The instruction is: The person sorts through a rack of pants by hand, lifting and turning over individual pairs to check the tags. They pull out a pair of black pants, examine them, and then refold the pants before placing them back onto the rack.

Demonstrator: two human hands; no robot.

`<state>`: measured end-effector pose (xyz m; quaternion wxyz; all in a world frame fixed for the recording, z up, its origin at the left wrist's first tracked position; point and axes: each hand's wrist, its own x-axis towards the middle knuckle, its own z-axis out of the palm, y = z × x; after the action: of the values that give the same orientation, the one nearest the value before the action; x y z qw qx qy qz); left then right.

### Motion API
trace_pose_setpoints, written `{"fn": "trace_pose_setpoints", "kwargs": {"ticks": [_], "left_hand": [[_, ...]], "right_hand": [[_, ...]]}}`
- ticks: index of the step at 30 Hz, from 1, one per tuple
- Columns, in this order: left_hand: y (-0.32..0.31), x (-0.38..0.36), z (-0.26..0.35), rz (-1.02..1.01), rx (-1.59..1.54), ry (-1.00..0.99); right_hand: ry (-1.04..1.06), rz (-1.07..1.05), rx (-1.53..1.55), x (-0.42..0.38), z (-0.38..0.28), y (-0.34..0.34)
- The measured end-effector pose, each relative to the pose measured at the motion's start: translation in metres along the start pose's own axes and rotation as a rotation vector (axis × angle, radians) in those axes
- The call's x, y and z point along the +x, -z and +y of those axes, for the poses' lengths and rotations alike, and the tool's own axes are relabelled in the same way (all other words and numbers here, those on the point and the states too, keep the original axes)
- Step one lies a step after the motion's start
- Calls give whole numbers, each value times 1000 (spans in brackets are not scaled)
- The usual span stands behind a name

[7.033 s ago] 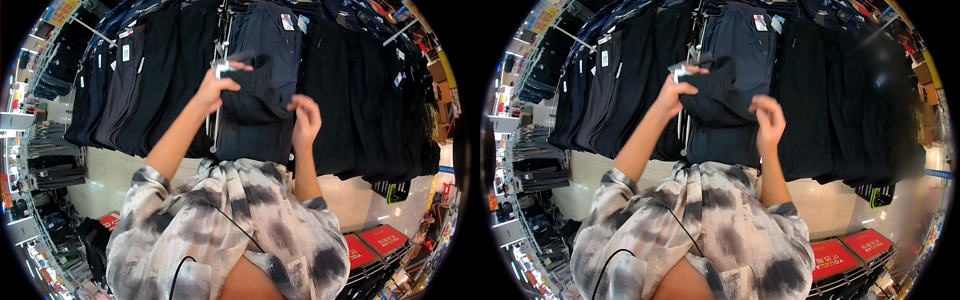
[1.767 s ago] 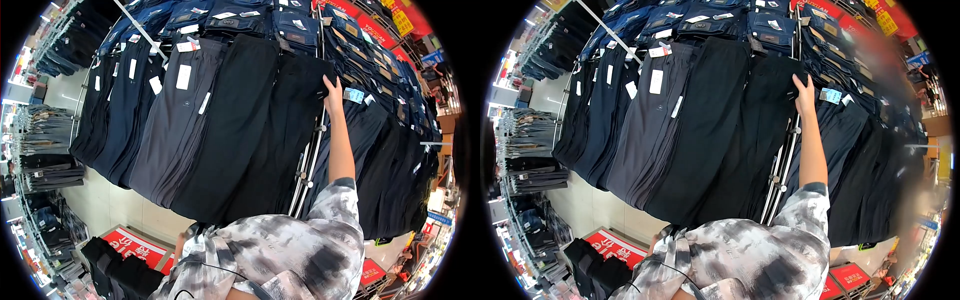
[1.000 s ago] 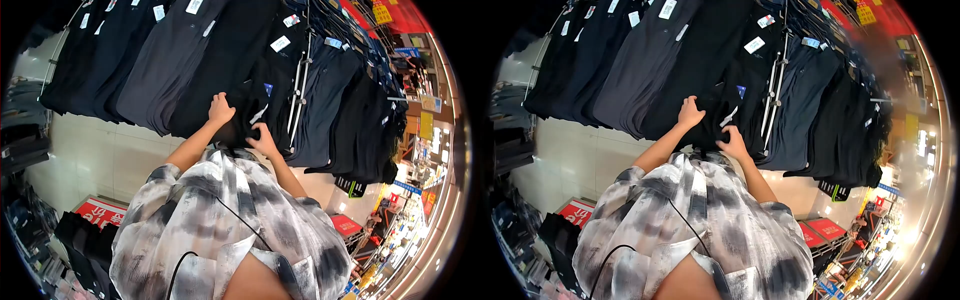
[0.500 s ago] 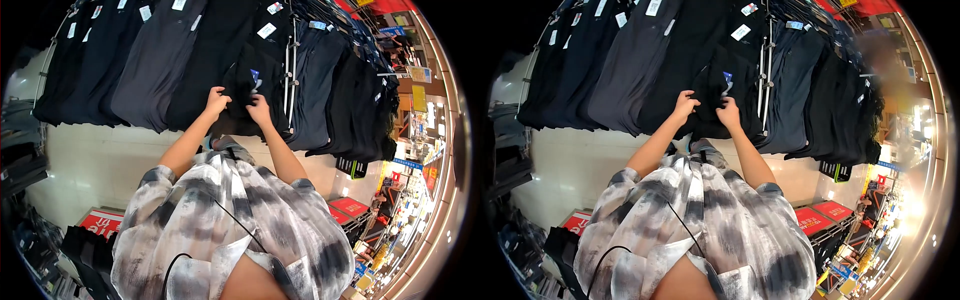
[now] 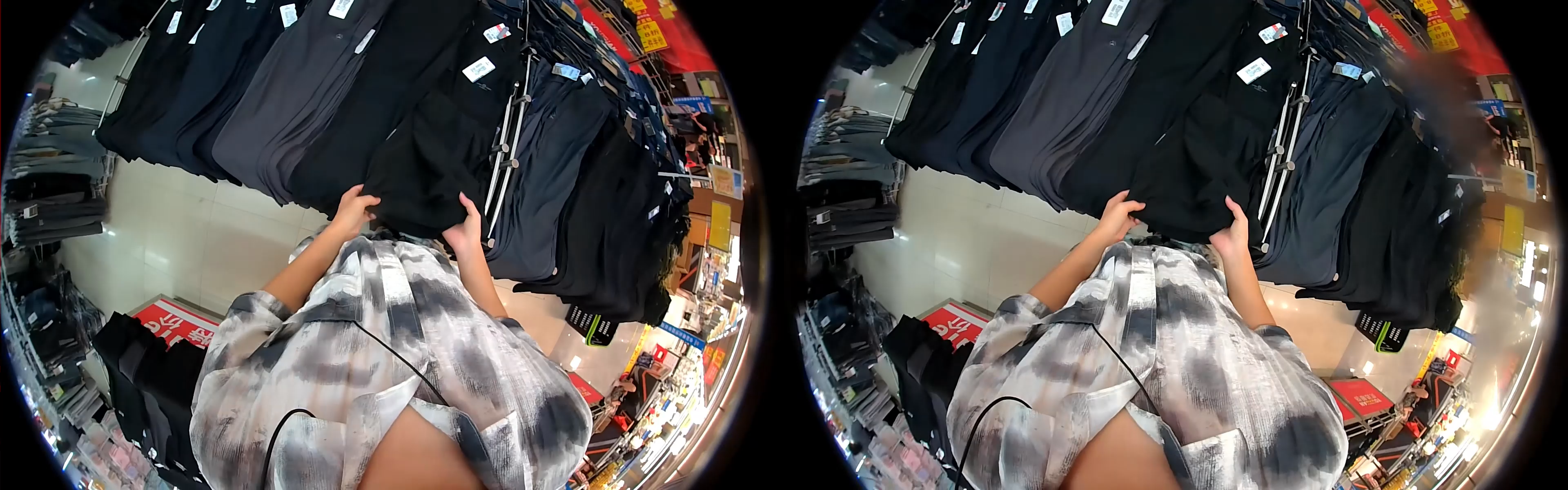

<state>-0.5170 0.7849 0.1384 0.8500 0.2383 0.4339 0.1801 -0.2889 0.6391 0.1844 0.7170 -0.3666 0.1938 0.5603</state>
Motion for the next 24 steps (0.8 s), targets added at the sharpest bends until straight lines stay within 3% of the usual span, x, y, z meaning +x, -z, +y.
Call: {"fn": "trace_pose_setpoints", "kwargs": {"ticks": [3,5,7,9,11,15,19,20,23,24], "left_hand": [[-6,-8,1,-79,42,83],[-14,-15,2,-96,46,171],[-30,-34,11,-70,136,247],[-33,-30,4,-60,251,280],[-38,-24,-3,-72,323,282],[-39,-2,-20,-62,311,258],[-51,2,-14,-13,-50,202],[-51,6,-10,-156,-144,155],[-94,-21,34,-309,-291,72],[-99,-21,42,-300,-212,0]], "right_hand": [[45,-7,45,-4,-15,-4],[490,42,-132,-11,-19,-8],[791,93,-329,-20,-28,-12],[952,192,-531,-24,-36,-10],[984,295,-707,-25,-48,2],[895,266,-402,-17,-60,21],[491,274,-94,-23,-84,50],[472,262,-87,-24,-84,61],[419,187,-72,-32,-88,57],[405,158,-68,-35,-90,56]]}}
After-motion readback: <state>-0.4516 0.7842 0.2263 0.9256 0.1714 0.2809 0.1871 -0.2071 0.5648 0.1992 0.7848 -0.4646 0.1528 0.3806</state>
